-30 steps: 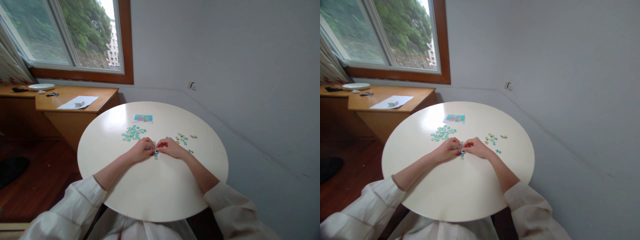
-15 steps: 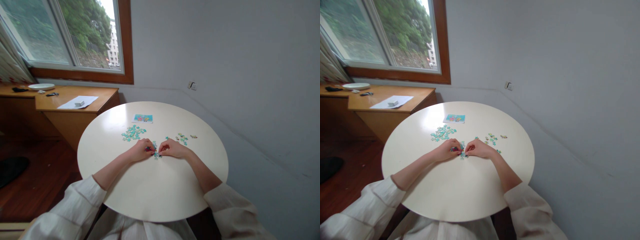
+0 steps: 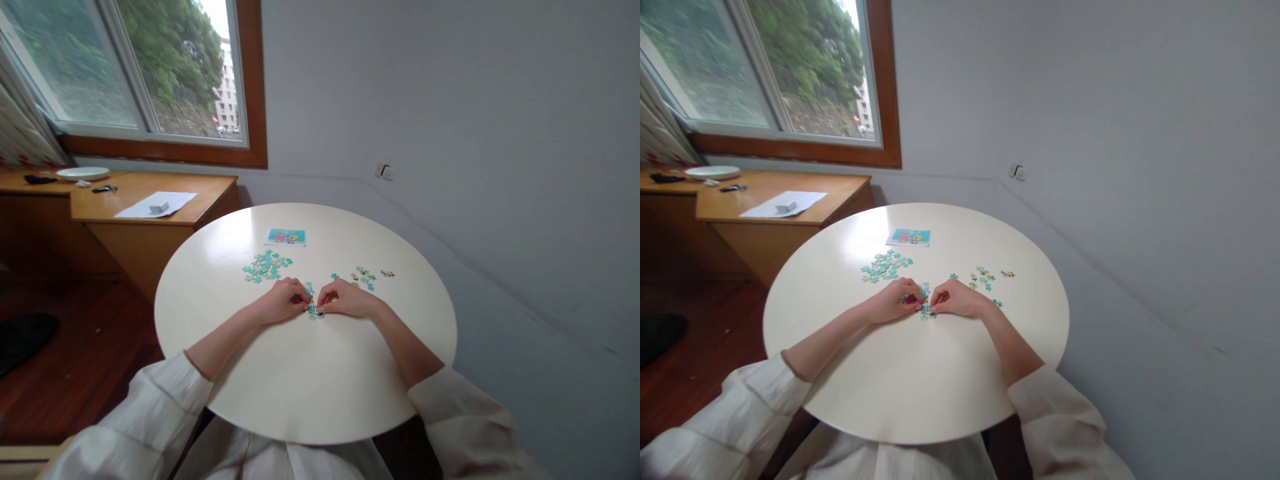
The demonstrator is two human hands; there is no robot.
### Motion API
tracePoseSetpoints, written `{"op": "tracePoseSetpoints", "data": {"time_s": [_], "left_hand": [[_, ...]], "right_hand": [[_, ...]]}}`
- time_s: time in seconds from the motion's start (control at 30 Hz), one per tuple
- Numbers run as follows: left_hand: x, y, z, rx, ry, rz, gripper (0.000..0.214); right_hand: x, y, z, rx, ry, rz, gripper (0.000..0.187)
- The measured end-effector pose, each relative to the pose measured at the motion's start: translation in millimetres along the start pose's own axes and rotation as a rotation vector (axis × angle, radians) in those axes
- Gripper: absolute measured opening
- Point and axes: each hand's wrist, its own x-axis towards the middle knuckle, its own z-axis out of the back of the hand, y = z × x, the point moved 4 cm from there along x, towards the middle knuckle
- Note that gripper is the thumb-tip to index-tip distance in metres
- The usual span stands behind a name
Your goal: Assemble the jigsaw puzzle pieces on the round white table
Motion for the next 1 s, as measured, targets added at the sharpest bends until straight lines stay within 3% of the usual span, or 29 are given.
{"op": "tracePoseSetpoints", "data": {"time_s": [1.0], "left_hand": [[0.5, 1.3, 0.2, -0.011, -0.005, 0.011, 0.012]], "right_hand": [[1.2, 1.3, -3.2, -0.068, 0.023, -0.024, 0.013]]}}
